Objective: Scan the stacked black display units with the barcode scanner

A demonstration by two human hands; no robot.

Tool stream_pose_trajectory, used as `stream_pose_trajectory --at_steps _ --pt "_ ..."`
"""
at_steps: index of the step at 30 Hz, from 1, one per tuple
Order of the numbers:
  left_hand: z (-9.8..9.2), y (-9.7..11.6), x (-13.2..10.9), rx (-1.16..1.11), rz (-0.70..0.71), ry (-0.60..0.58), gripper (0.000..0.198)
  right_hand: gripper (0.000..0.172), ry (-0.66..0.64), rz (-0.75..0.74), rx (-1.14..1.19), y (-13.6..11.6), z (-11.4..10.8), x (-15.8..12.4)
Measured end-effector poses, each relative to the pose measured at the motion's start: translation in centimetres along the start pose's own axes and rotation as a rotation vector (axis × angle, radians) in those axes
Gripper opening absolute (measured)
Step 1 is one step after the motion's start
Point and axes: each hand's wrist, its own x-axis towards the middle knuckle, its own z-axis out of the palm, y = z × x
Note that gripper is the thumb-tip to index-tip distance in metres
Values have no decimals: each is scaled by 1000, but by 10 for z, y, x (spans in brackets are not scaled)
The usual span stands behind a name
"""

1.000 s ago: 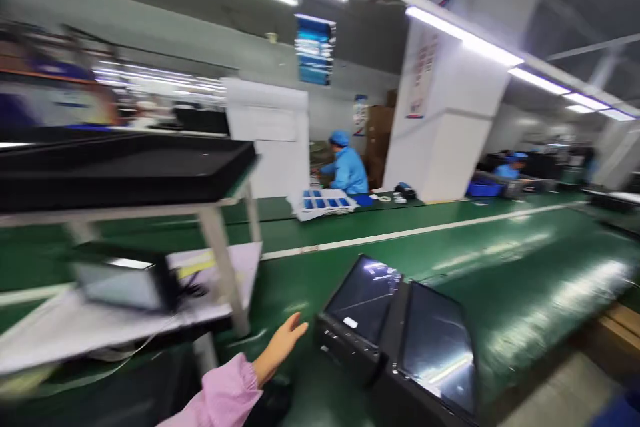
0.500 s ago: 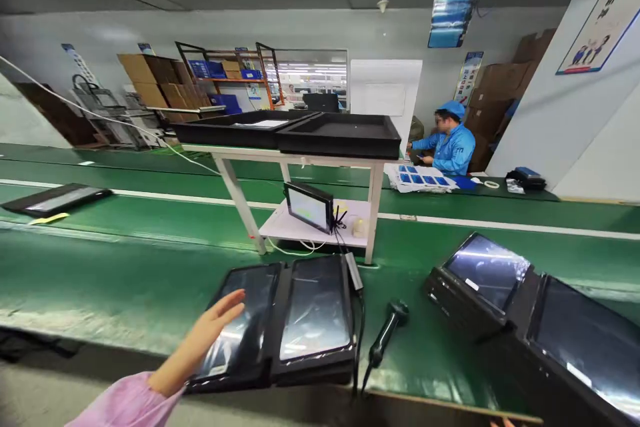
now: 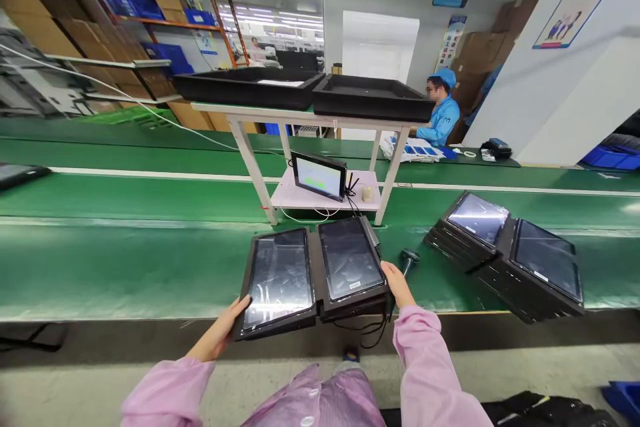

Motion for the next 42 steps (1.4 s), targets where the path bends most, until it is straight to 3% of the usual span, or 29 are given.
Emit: stream_pose_trajectory --at_steps 5,8,11,14,19,21,24,26,30,36,42 --pt "4 -3 10 -175 9 -66 52 47 -266 221 25 1 8 9" --pt "4 0 12 -303 -134 -43 46 57 -370 339 88 7 11 13" --pt "7 8 12 -408 -334 -38 51 58 -423 458 230 14 12 14" --pt "7 17 13 -432 -345 -55 47 54 -407 499 310 22 14 9" --pt "-7 24 21 -337 -330 -72 47 55 -372 486 329 36 21 -8" --pt "-15 24 25 -234 -197 -23 44 56 -339 409 318 35 23 -13" --pt "-23 22 29 -33 135 13 47 61 -230 141 176 26 25 -19" --pt "-25 24 32 38 222 -24 58 69 -210 18 43 19 28 -20" --pt "-21 37 44 82 236 -49 75 81 -259 -26 -34 10 39 -12" --pt "-15 60 69 104 233 -76 82 77 -257 3 1 6 50 14" --pt "-25 39 60 -69 120 -122 73 65 -262 33 76 19 43 4"
